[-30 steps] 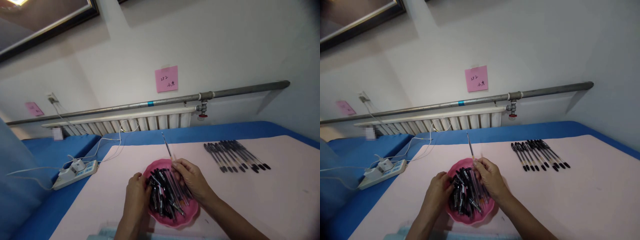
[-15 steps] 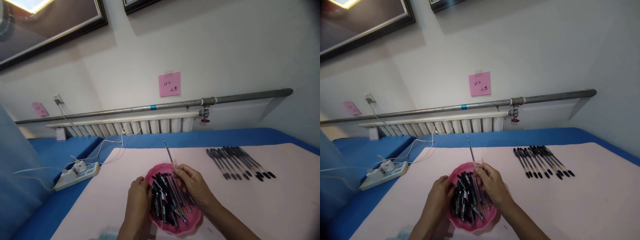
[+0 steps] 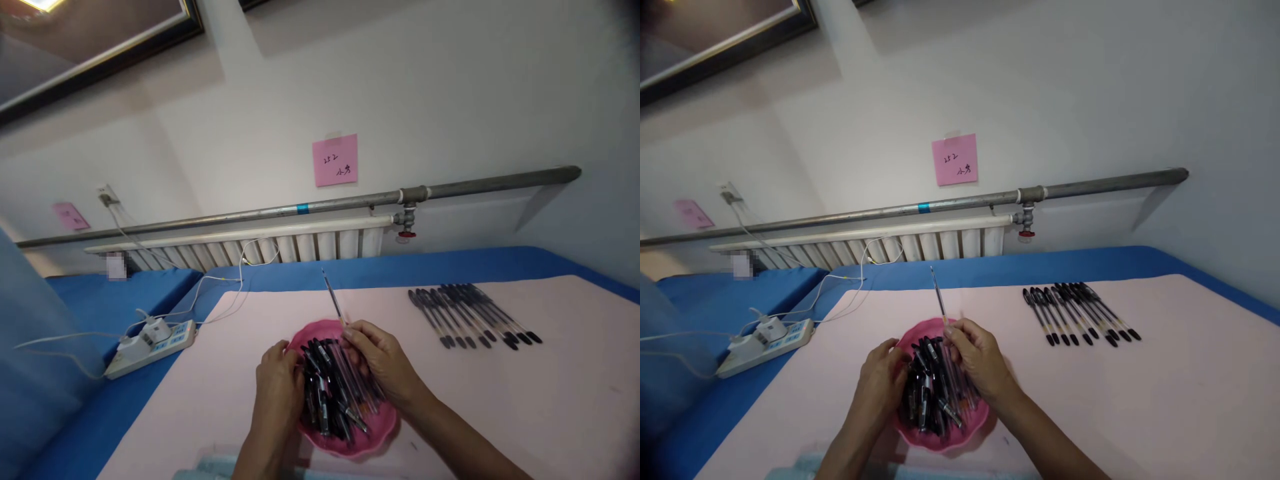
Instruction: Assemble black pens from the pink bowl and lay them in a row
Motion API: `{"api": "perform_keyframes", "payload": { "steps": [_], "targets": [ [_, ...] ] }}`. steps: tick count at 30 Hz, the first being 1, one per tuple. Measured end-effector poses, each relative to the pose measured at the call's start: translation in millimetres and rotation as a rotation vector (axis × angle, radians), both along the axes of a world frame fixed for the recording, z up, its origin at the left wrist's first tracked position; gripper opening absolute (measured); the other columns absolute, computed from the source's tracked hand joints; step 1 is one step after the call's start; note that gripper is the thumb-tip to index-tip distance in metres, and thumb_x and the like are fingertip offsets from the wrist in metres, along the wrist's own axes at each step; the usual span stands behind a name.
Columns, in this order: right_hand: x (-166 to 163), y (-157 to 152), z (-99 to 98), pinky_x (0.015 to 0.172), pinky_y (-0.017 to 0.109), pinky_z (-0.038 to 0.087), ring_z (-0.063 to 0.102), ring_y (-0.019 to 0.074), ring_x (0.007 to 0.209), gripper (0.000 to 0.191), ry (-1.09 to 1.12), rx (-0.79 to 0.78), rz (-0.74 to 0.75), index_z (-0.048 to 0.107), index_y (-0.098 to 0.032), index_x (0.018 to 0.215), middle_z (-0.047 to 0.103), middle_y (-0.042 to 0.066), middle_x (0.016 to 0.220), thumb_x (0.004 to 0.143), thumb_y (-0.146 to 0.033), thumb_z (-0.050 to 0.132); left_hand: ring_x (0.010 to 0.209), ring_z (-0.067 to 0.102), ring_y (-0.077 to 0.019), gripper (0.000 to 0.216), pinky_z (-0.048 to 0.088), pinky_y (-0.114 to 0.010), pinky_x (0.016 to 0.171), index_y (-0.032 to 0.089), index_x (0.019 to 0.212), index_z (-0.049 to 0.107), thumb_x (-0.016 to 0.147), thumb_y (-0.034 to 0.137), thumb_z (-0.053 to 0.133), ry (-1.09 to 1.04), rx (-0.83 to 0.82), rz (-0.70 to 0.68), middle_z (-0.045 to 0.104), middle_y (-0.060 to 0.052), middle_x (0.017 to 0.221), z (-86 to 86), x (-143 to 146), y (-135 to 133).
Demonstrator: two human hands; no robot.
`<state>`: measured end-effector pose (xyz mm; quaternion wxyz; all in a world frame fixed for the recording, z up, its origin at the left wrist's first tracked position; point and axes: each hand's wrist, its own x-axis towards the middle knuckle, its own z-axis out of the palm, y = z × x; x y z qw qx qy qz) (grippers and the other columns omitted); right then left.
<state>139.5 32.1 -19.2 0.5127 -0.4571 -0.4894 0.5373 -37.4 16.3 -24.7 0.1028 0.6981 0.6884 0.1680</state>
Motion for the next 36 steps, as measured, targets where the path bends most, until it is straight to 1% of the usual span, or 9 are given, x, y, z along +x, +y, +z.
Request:
{"api": "perform_keyframes", "payload": {
  "steps": [5,9,13,19,23,26,29,33,36],
  "targets": [
    [0,-1,0.3,0.038,0.018,0.028,0.037,0.0055,0.037,0.025,0.000,0.009,-0.011,0.055,-0.019,0.066,0.048,-0.007,0.047,0.078,-0.041,0.055,0.123,0.040,-0.0295,0.038,0.034,-0.044,0.097,0.023,0.115,0.062,0.085,0.021,0.038,0.089,0.059,0.003,0.049,-0.013,0.133,-7.5,9,5],
    [-1,0,0.3,0.038,0.018,0.028,0.037,0.0056,0.037,0.025,0.004,0.012,-0.013,0.055,-0.019,0.065,0.048,-0.008,0.046,0.078,-0.040,0.055,0.126,0.035,-0.0351,0.038,0.033,-0.050,0.095,0.028,0.118,0.060,0.087,0.028,0.038,0.151,0.050,0.013,0.044,-0.014,0.137,-10.6,14,13],
    [-2,0,0.1,0.038,0.019,0.028,0.037,0.0062,0.037,0.024,0.016,0.011,-0.012,0.054,-0.019,0.064,0.047,-0.008,0.046,0.077,-0.039,0.056,0.127,0.033,-0.0374,0.036,0.031,-0.052,0.094,0.033,0.116,0.061,0.086,0.028,0.041,0.198,0.025,-0.010,0.043,-0.013,0.138,-8.7,16,19],
    [-2,-1,0.1,0.036,0.020,0.026,0.034,0.0067,0.035,0.022,0.039,0.008,-0.014,0.055,-0.020,0.067,0.046,-0.009,0.045,0.077,-0.040,0.056,0.127,0.032,-0.0388,0.033,0.030,-0.053,0.094,0.027,0.103,0.068,0.084,0.023,0.042,0.237,0.012,0.009,0.045,-0.014,0.137,-2.4,17,17],
    [-2,-1,1.4,0.036,0.019,0.026,0.035,0.0068,0.036,0.022,0.041,0.011,-0.018,0.055,-0.020,0.066,0.046,-0.008,0.044,0.076,-0.039,0.057,0.128,0.032,-0.0362,0.033,0.026,-0.052,0.097,0.025,0.102,0.068,0.081,0.018,0.043,0.222,0.082,-0.003,0.045,-0.013,0.137,2.2,21,14],
    [-2,0,2.4,0.037,0.020,0.026,0.035,0.0069,0.036,0.021,0.038,0.013,-0.024,0.055,-0.020,0.066,0.046,-0.008,0.044,0.076,-0.038,0.057,0.119,0.041,-0.0296,0.034,0.025,-0.047,0.098,0.026,0.101,0.067,0.079,0.014,0.044,0.180,0.121,-0.098,0.056,-0.009,0.125,6.1,25,12],
    [-2,0,2.5,0.037,0.020,0.026,0.035,0.0070,0.036,0.021,0.034,0.014,-0.029,0.055,-0.020,0.065,0.046,-0.009,0.044,0.077,-0.038,0.056,0.109,0.048,-0.0261,0.025,0.024,-0.046,0.098,0.025,0.091,0.067,0.077,0.016,0.049,0.146,0.109,-0.184,0.064,-0.005,0.109,9.1,29,10],
    [-2,0,1.9,0.038,0.020,0.027,0.035,0.0070,0.036,0.021,0.027,0.017,-0.027,0.055,-0.020,0.065,0.046,-0.009,0.044,0.077,-0.037,0.056,0.099,0.052,-0.0245,0.022,0.021,-0.047,0.098,0.023,0.087,0.066,0.074,0.013,0.050,0.165,0.086,-0.197,0.068,-0.003,0.095,10.6,32,8],
    [-1,-1,2.1,0.038,0.020,0.027,0.036,0.0072,0.037,0.021,0.025,0.022,-0.025,0.055,-0.021,0.065,0.046,-0.009,0.045,0.077,-0.038,0.056,0.096,0.054,-0.0241,0.021,0.021,-0.047,0.098,0.022,0.086,0.065,0.076,0.014,0.048,0.191,0.078,-0.193,0.069,-0.002,0.092,9.7,33,6]
  ]
}}
